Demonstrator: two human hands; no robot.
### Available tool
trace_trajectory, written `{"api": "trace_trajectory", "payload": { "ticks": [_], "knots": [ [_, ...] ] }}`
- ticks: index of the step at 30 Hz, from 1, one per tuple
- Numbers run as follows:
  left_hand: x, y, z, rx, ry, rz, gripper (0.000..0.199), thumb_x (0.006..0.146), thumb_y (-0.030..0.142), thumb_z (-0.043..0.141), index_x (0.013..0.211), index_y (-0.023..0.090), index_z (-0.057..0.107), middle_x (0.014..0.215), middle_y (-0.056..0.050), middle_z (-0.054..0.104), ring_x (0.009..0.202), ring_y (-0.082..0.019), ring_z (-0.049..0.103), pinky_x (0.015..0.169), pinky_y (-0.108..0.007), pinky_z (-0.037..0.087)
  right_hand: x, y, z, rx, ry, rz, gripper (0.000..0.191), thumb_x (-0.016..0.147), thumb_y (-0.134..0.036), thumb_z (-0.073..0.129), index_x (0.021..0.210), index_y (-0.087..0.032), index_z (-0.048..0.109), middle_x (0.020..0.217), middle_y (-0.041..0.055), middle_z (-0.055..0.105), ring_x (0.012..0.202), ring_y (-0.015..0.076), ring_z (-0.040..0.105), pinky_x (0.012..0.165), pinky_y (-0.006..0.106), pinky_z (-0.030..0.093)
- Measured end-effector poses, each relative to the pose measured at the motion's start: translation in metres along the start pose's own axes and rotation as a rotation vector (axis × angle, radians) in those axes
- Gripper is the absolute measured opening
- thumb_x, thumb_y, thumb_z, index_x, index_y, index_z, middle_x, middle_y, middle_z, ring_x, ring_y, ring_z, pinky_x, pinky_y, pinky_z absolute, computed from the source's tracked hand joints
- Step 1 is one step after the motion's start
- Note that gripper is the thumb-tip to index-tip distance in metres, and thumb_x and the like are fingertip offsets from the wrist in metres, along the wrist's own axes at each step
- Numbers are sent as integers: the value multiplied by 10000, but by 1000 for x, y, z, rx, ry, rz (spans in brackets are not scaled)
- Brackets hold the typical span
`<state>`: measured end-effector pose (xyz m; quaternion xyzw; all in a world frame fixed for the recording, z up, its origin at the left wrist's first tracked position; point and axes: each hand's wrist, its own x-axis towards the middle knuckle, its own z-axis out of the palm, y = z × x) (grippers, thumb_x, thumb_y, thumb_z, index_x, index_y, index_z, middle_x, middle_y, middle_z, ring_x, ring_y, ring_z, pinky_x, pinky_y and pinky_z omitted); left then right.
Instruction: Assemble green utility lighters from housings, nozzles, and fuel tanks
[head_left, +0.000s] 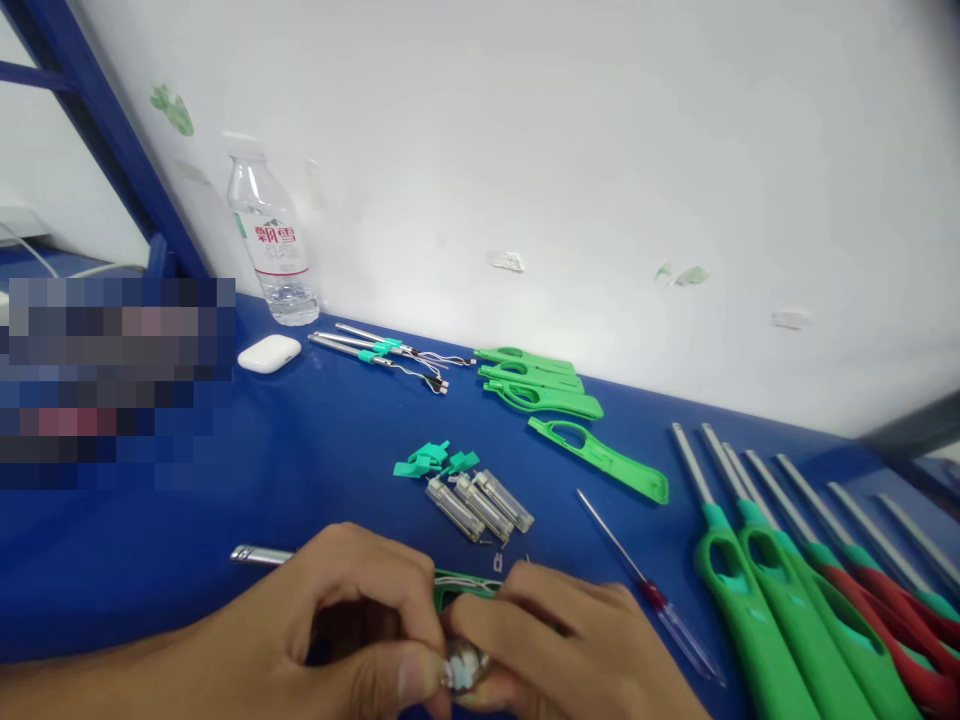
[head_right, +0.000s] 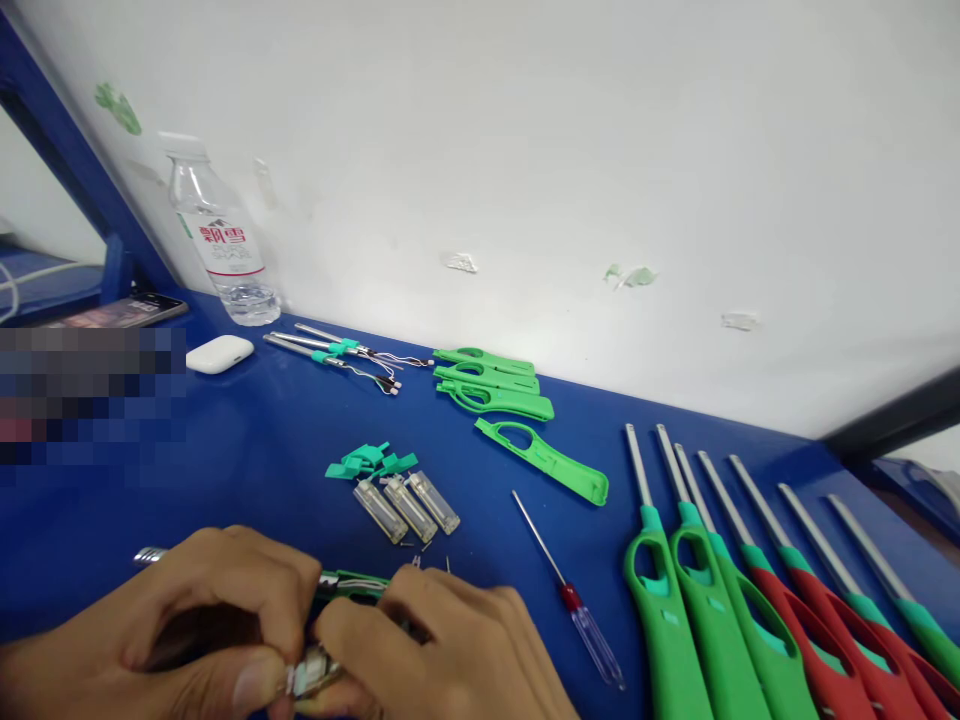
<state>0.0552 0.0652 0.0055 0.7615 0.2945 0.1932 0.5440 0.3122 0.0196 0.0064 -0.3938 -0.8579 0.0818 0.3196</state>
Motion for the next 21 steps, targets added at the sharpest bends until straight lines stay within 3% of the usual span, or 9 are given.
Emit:
{"api": "trace_trajectory", "payload": {
  "ticks": [3, 7, 9, 13, 15, 17, 21],
  "knots": [
    [3, 8, -3, 220, 110, 141, 304, 1138, 394, 572, 955, 292, 792, 835, 19, 748, 786, -129, 724, 742, -187, 578, 5, -1, -19, 98, -14, 107, 307, 1198, -472, 414, 1126, -313, 667, 870, -48, 752, 678, 107, 729, 617, 205, 526],
    [10, 8, -8, 653, 352, 400, 229, 1093, 180, 538, 1117, 296, 733, 978, 24, 785, 888, -151, 740, 797, -247, 564, 4, 1, -46, 52, 64, 380, 352, 1152, -583, 474, 993, -299, 610, 739, -42, 638, 590, 135, 625, 499, 221, 492],
    [15, 7, -10, 780, 373, 501, 230, 1054, 127, 581, 1182, 280, 696, 995, 19, 771, 898, -163, 725, 815, -274, 569, 1, 7, -54, -28, 19, 447, 343, 1102, -592, 594, 933, -296, 553, 748, -54, 592, 608, 136, 587, 521, 234, 485],
    [20, 1, -9, 853, 362, 575, 246, 1101, 137, 542, 1281, 262, 654, 1125, -18, 750, 1058, -178, 703, 1107, -326, 548, -4, 20, -57, -31, -316, 460, 172, 1091, -448, 667, 1023, -303, 602, 974, -31, 685, 821, 165, 665, 712, 288, 521],
    [20, -1, -8, 858, 321, 572, 263, 1123, 150, 521, 1330, 259, 642, 1195, -28, 745, 1145, -181, 689, 1197, -333, 501, -2, 23, -54, -1, -422, 441, 107, 1088, -387, 682, 1054, -301, 628, 1063, -18, 705, 920, 183, 685, 815, 311, 534],
    [20, -2, -6, 842, 265, 571, 273, 1134, 153, 510, 1339, 262, 654, 1195, -23, 748, 1173, -181, 678, 1157, -298, 525, 1, 22, -52, 14, -462, 418, 65, 1101, -314, 652, 1044, -283, 642, 1052, -4, 710, 926, 187, 686, 853, 316, 537],
    [21, 1, -6, 824, 259, 583, 278, 1157, 148, 468, 1277, 254, 695, 1142, -16, 764, 1087, -167, 682, 1028, -255, 571, 5, 21, -53, 38, -490, 376, 182, 1110, -172, 536, 997, -257, 651, 933, -3, 704, 833, 172, 672, 790, 284, 533]
  ]
}}
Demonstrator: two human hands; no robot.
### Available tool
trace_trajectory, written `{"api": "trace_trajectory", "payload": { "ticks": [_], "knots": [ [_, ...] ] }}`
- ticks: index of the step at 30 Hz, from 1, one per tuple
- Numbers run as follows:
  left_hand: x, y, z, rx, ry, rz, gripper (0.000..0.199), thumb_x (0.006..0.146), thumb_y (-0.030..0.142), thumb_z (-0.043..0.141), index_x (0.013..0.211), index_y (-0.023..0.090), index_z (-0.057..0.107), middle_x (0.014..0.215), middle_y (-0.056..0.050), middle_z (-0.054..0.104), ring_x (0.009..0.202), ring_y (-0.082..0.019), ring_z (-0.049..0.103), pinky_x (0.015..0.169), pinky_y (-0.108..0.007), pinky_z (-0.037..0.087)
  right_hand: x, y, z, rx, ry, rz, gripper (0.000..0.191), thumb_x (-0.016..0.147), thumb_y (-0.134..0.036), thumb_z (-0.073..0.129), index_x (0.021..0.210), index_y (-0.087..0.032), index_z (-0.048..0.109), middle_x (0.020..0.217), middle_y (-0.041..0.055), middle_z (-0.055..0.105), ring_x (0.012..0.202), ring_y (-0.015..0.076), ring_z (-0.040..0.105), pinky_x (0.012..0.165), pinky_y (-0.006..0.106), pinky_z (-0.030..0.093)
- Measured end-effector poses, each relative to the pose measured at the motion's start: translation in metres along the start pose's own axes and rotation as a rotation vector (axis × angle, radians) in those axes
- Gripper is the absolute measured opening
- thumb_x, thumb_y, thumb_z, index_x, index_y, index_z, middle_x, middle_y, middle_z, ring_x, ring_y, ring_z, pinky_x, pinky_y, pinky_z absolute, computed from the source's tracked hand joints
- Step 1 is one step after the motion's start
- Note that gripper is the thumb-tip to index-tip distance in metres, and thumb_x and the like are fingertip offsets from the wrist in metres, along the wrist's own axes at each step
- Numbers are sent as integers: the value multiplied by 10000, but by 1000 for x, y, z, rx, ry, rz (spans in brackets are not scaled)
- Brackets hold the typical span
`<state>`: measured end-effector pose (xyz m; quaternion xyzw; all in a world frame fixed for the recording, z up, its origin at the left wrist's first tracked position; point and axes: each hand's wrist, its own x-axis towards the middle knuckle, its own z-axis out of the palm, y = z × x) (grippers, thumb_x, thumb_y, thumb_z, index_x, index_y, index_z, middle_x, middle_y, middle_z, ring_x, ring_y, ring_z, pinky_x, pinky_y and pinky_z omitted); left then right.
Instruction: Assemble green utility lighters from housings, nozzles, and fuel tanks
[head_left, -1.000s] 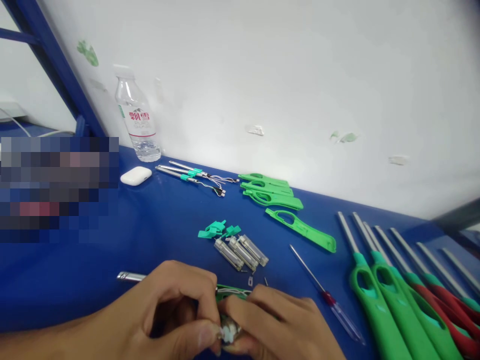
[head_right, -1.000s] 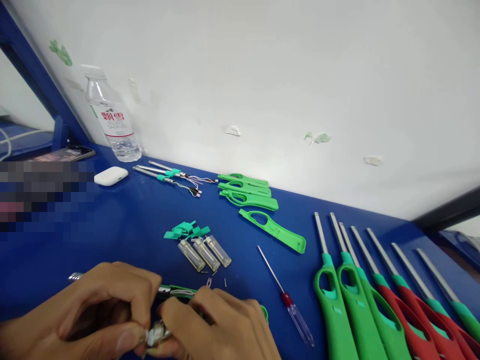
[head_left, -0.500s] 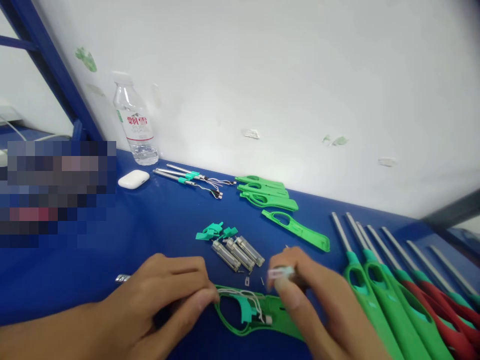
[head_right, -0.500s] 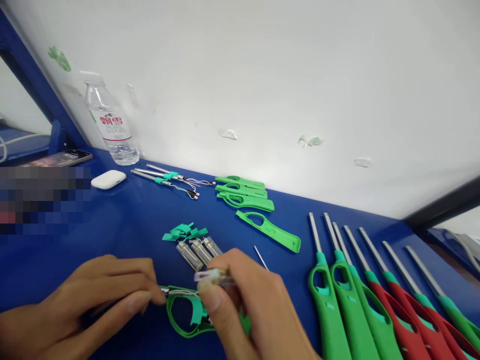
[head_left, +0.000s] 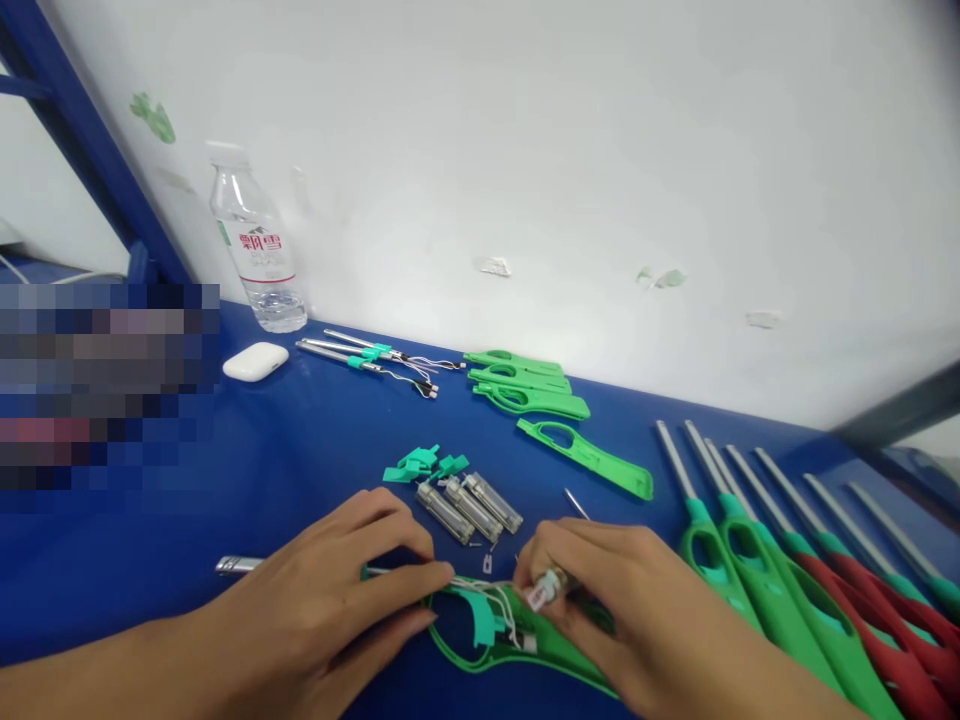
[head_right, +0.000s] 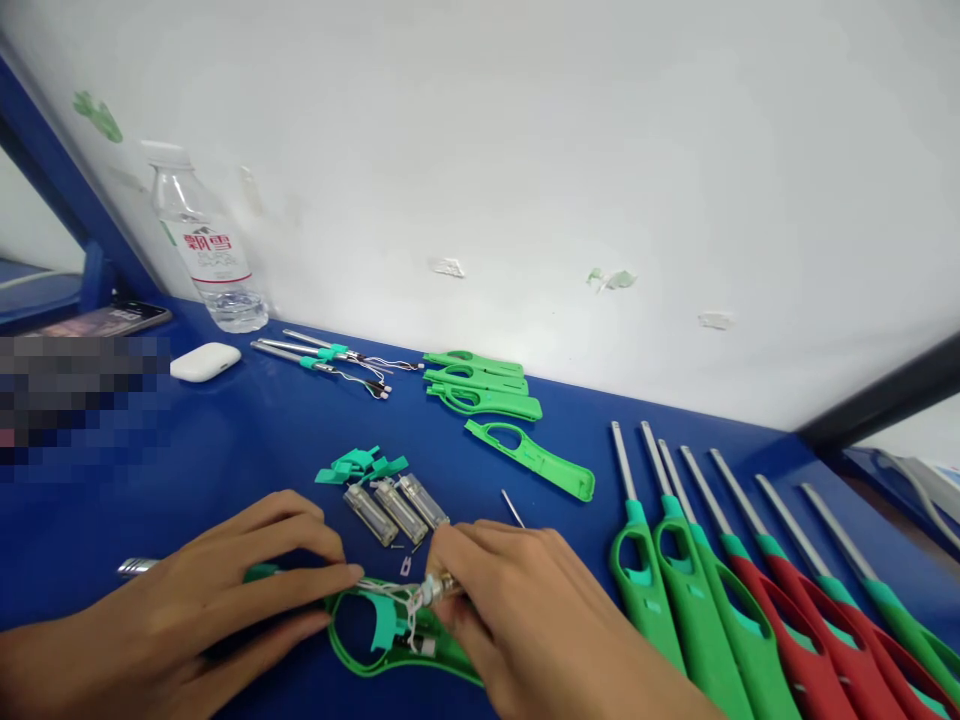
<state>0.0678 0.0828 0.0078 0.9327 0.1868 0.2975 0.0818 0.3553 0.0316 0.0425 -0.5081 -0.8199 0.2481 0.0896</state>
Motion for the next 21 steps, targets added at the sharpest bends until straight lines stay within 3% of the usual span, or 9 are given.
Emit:
{"api": "trace_trajectory", "payload": {
  "ticks": [6, 12, 15, 18, 21],
  "knots": [
    [3, 0, 0, -31, 14, -5, 310, 1178, 164, 453, 1186, 253, 750, 1053, -4, 761, 985, -147, 690, 931, -220, 582, -4, 0, -1, 17, 65, -79, 240, 1076, -104, 511, 1026, -261, 686, 926, 3, 731, 872, 175, 708, 825, 284, 551],
    [1, 1, 1, -74, -6, -53, 325, 1121, 81, 486, 1171, 254, 757, 1041, -11, 720, 936, -141, 684, 925, -226, 600, -5, 0, 3, 5, 106, -54, 215, 1059, -111, 520, 977, -255, 658, 896, 9, 709, 849, 183, 701, 809, 295, 572],
    [-2, 2, 0, -67, -24, -71, 391, 1032, 20, 531, 1259, 276, 721, 1120, -2, 737, 1026, -149, 714, 1115, -285, 570, -5, 0, 4, 6, 117, -44, 206, 1059, -118, 521, 957, -257, 633, 896, 6, 700, 839, 178, 698, 803, 292, 577],
    [-5, 1, 0, -49, -14, -83, 468, 989, 6, 544, 1337, 289, 673, 1184, 18, 737, 1134, -128, 722, 1323, -306, 381, -6, 1, 5, 11, 136, -41, 200, 1059, -128, 535, 937, -262, 619, 908, 4, 702, 847, 175, 699, 807, 287, 579],
    [-6, -2, 0, -41, -23, -91, 476, 990, -10, 528, 1327, 293, 674, 1174, 37, 722, 1139, -86, 714, 1353, -237, 265, -7, 3, 6, 26, 139, -47, 186, 1057, -137, 552, 963, -270, 642, 930, 2, 713, 837, 171, 697, 812, 287, 583]
  ]
}}
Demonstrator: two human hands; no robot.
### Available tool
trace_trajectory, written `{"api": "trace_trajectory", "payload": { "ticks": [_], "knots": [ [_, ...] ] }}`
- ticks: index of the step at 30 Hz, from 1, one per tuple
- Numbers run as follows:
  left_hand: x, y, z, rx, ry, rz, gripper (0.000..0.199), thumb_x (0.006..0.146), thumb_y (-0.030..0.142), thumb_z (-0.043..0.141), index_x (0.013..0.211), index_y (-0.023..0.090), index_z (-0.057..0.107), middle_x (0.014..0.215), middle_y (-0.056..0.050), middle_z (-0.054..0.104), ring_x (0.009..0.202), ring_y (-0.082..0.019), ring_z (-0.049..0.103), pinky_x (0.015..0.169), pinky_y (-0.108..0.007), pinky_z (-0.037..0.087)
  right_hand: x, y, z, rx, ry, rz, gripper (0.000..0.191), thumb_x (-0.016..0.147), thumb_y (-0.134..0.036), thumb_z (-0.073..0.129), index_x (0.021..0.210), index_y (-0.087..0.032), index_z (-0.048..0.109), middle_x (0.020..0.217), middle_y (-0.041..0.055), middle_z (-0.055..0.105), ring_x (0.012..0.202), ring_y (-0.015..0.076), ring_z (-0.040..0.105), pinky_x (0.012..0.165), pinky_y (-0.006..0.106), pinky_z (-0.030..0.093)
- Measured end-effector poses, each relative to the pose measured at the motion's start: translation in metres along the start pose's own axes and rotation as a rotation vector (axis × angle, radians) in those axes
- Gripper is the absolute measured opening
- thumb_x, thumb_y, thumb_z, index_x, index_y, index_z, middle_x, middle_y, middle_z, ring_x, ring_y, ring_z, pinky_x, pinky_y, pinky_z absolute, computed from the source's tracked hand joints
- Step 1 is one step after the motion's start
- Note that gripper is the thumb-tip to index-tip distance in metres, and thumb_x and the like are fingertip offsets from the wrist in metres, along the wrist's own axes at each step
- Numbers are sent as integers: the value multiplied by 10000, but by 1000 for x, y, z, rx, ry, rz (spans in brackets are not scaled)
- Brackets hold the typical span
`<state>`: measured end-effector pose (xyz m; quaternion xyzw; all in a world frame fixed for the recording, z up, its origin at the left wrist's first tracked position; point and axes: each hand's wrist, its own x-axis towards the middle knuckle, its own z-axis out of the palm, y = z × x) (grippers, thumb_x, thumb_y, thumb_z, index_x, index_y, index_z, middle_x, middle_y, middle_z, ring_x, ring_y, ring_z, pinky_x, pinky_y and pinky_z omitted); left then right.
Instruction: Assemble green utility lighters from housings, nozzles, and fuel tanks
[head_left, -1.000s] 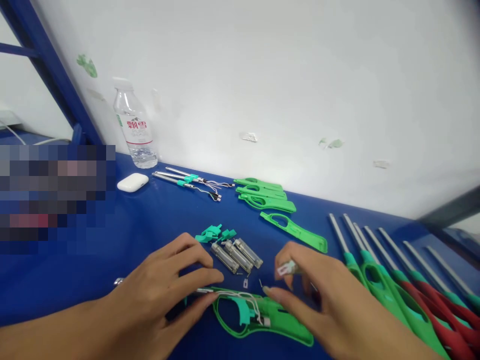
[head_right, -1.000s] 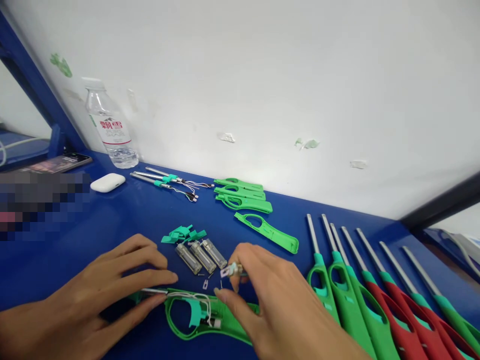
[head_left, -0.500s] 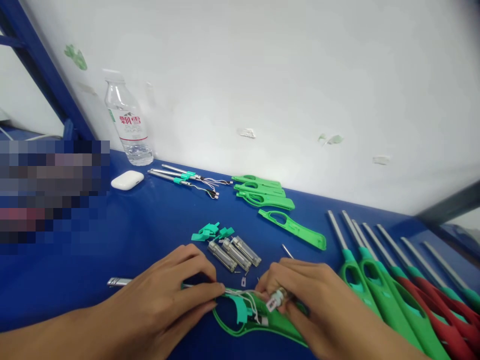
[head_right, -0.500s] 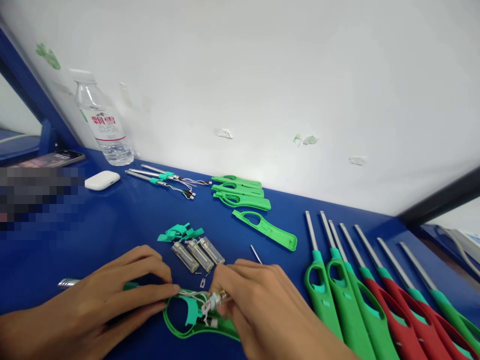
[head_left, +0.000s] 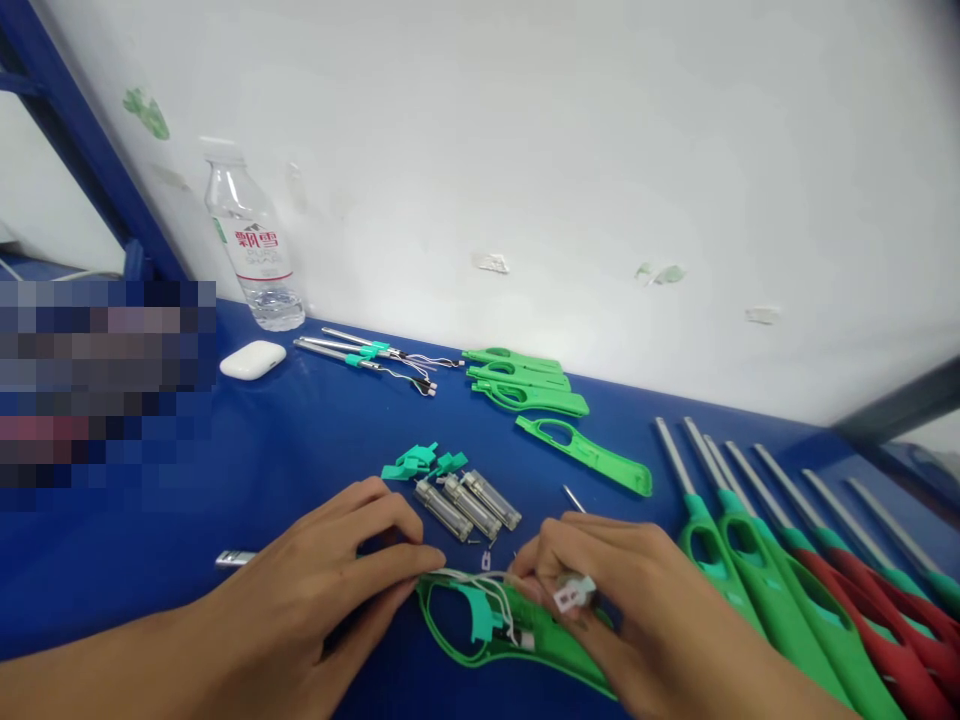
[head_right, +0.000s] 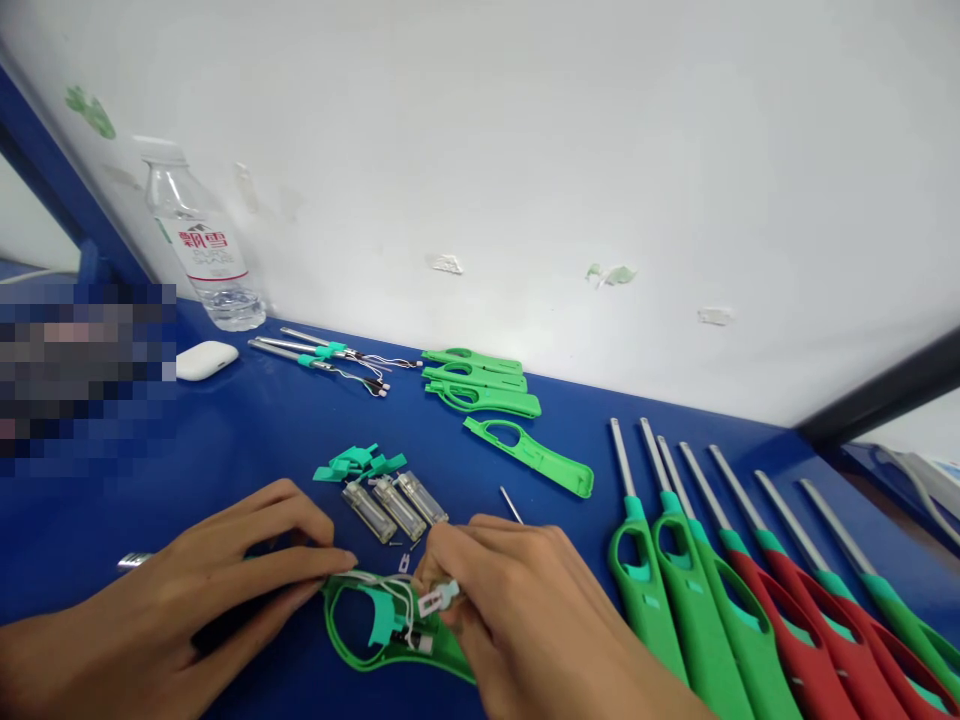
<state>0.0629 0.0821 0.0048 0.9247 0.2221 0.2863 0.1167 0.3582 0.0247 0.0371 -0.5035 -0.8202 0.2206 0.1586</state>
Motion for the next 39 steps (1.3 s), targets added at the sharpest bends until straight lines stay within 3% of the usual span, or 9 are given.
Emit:
{"api": "trace_trajectory", "payload": {
  "ticks": [2, 4, 7, 10, 18, 31, 36, 39],
  "knots": [
    [1, -1, 0, -19, -20, -8, 477, 994, -25, 520, 1305, 295, 689, 1153, 41, 716, 1101, -74, 710, 1335, -213, 270, 0, 0, 0, 10, -1, -2, 180, 1057, -138, 559, 984, -272, 655, 938, 1, 719, 834, 168, 698, 811, 285, 584],
    [4, -3, 1, -56, -25, -29, 452, 1015, -24, 512, 1270, 294, 706, 1120, 36, 718, 1053, -84, 708, 1280, -216, 358, 0, 0, 0, 14, 1, 0, 183, 1059, -138, 557, 977, -269, 657, 927, 2, 719, 829, 167, 701, 801, 280, 581],
    [6, -5, 2, -136, -7, -64, 389, 1055, 18, 519, 1215, 299, 734, 1039, 25, 734, 963, -116, 706, 1015, -206, 545, 1, -3, 0, 17, -7, 14, 186, 1063, -141, 554, 966, -264, 654, 910, 1, 717, 811, 162, 697, 769, 268, 571],
    [7, -6, 2, -194, -21, -107, 347, 1066, 48, 543, 1153, 301, 764, 992, 26, 746, 900, -127, 705, 843, -195, 566, 2, -6, -1, 19, -26, 37, 163, 1061, -151, 578, 979, -269, 655, 935, -5, 722, 820, 160, 694, 763, 263, 563],
    [11, -6, -2, -262, 9, -149, 303, 1018, 34, 627, 1029, 281, 802, 917, 59, 763, 819, -83, 730, 759, -128, 543, 4, -7, 1, 6, -46, 24, 161, 1071, -176, 617, 938, -261, 643, 912, -14, 722, 800, 155, 691, 732, 250, 540],
    [19, -10, -6, -339, -58, -134, 290, 1024, 31, 656, 939, 252, 823, 846, 44, 809, 769, -118, 712, 686, -172, 552, 6, 2, 3, 32, -103, -65, 221, 1068, -129, 571, 887, -246, 617, 930, -15, 731, 795, 135, 679, 761, 252, 524],
    [13, -16, 2, -411, 11, -139, 257, 1089, 167, 648, 940, 250, 840, 838, 5, 806, 766, -144, 710, 686, -224, 543, 6, 2, 4, 25, -104, -83, 228, 1068, -133, 555, 876, -247, 600, 920, -11, 724, 796, 139, 678, 752, 250, 518],
    [11, -18, 4, -444, -18, -192, 240, 1085, 210, 664, 944, 259, 852, 842, -5, 802, 785, -155, 726, 689, -236, 548, 7, 1, 5, 19, -100, -76, 243, 1068, -131, 555, 856, -245, 588, 895, -16, 714, 775, 135, 676, 743, 246, 516]
  ]
}}
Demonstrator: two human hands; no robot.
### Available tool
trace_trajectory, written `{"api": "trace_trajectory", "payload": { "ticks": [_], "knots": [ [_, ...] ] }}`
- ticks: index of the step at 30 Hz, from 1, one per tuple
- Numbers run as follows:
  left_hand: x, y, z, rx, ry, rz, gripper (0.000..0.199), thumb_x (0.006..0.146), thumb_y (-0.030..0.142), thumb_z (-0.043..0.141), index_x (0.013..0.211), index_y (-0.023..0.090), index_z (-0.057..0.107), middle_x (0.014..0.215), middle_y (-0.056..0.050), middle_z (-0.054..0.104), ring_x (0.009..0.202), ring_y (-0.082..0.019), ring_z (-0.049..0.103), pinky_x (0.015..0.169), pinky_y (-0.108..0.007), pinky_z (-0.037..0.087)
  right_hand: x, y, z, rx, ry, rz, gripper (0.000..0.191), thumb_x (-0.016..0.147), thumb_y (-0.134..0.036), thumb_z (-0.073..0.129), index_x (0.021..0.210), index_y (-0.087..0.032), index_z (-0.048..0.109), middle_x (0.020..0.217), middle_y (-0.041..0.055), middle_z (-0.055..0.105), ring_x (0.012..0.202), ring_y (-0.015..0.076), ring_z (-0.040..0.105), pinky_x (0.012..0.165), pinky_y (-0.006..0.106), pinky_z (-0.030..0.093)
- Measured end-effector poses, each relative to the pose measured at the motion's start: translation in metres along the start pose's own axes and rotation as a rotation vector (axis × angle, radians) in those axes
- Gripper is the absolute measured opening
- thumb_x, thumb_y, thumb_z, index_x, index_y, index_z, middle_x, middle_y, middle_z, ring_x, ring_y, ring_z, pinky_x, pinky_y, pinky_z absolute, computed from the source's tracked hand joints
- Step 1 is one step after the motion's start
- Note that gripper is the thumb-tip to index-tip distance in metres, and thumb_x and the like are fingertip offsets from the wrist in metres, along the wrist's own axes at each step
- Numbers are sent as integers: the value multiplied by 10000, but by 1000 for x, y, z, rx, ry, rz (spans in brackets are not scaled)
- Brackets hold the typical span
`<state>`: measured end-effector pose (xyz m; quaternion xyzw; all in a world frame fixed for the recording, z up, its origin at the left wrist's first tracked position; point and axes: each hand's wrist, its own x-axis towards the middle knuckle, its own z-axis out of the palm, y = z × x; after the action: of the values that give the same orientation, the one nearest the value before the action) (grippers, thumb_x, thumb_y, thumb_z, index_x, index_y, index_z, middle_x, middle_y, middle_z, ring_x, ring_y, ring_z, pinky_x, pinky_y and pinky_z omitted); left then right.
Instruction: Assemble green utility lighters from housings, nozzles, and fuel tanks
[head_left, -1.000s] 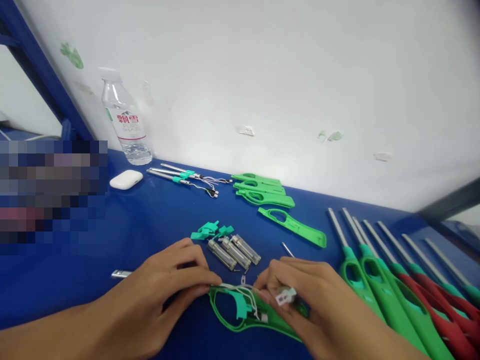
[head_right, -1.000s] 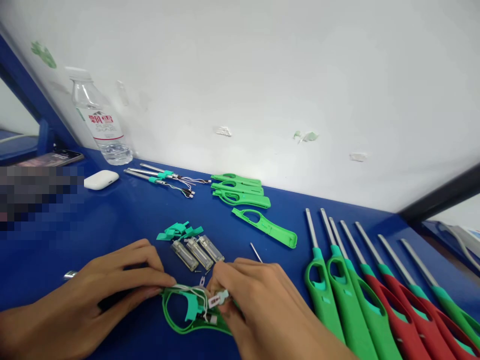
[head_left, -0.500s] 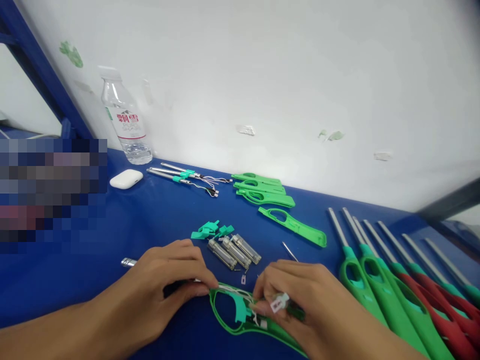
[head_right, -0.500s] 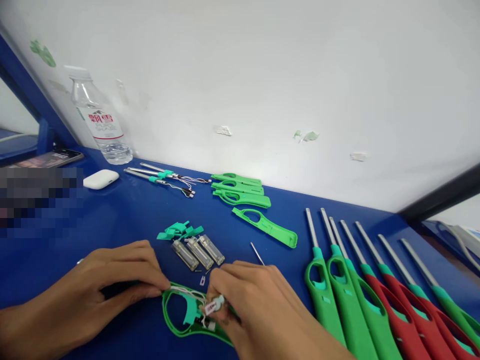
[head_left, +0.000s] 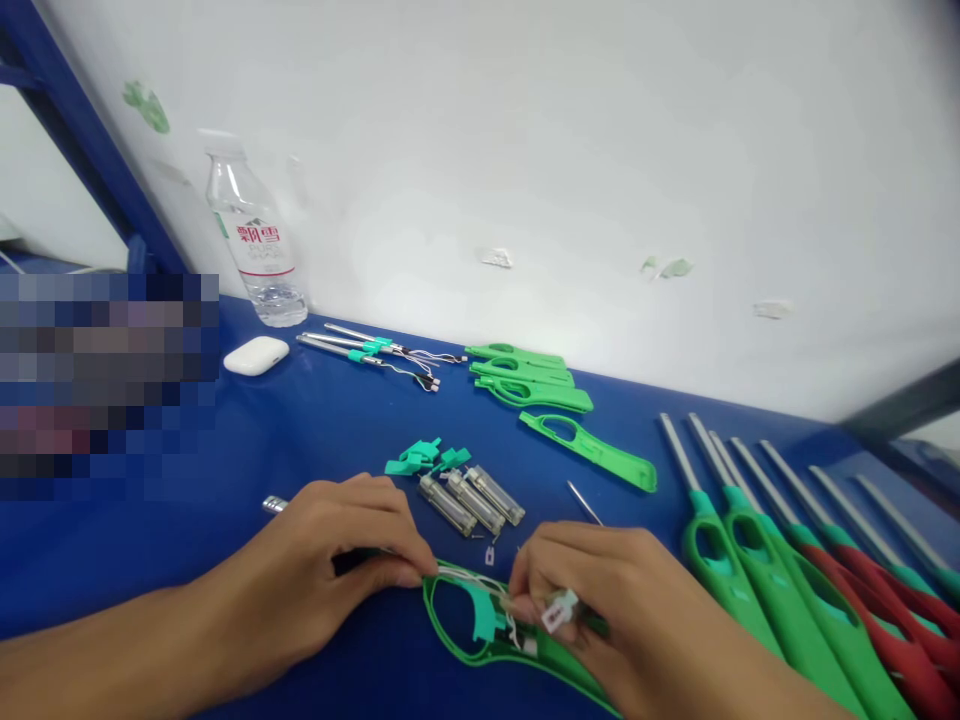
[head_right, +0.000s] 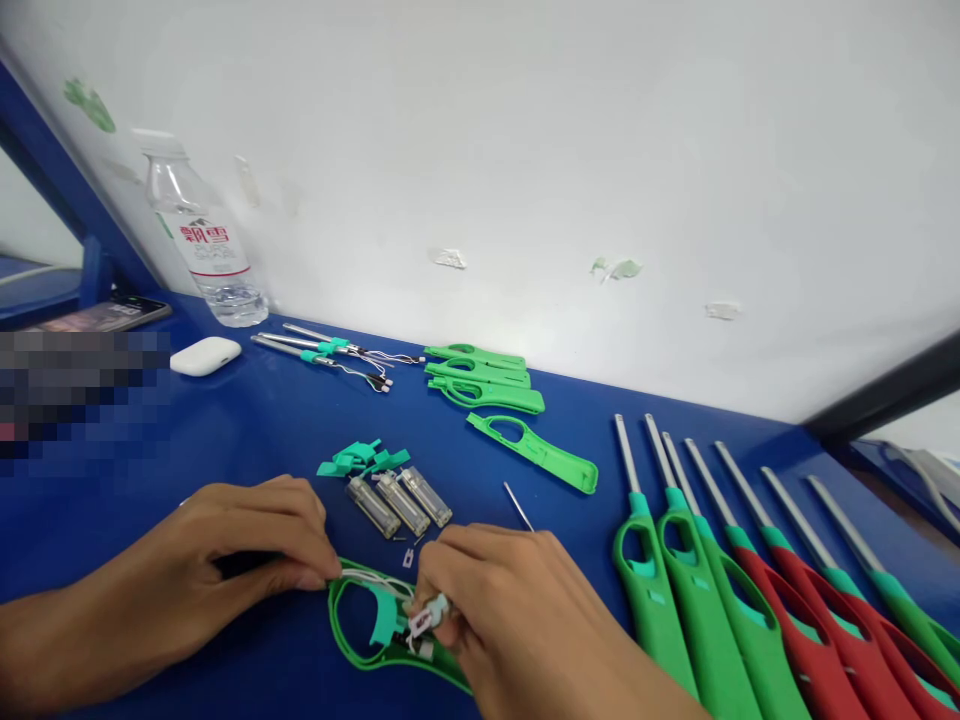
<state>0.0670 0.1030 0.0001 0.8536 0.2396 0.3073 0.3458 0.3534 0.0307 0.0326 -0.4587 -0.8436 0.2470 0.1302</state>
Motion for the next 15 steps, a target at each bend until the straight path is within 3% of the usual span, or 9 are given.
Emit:
{"api": "trace_trajectory", "payload": {
  "ticks": [5, 15],
  "knots": [
    [2, 2, -3, -28, -23, -69, 231, 1043, 180, 698, 909, 269, 864, 823, 4, 801, 756, -149, 735, 659, -217, 548, 1, -1, 0, -10, 20, -11, 246, 1071, -147, 575, 845, -244, 591, 883, -16, 711, 752, 132, 666, 719, 243, 510],
    [2, -1, -1, -87, 7, -72, 223, 979, 102, 734, 946, 280, 865, 879, 28, 802, 764, -124, 748, 704, -191, 556, 1, -2, 2, -13, 5, 6, 229, 1054, -136, 564, 854, -241, 602, 878, -10, 712, 750, 137, 656, 713, 250, 505]
  ]
}}
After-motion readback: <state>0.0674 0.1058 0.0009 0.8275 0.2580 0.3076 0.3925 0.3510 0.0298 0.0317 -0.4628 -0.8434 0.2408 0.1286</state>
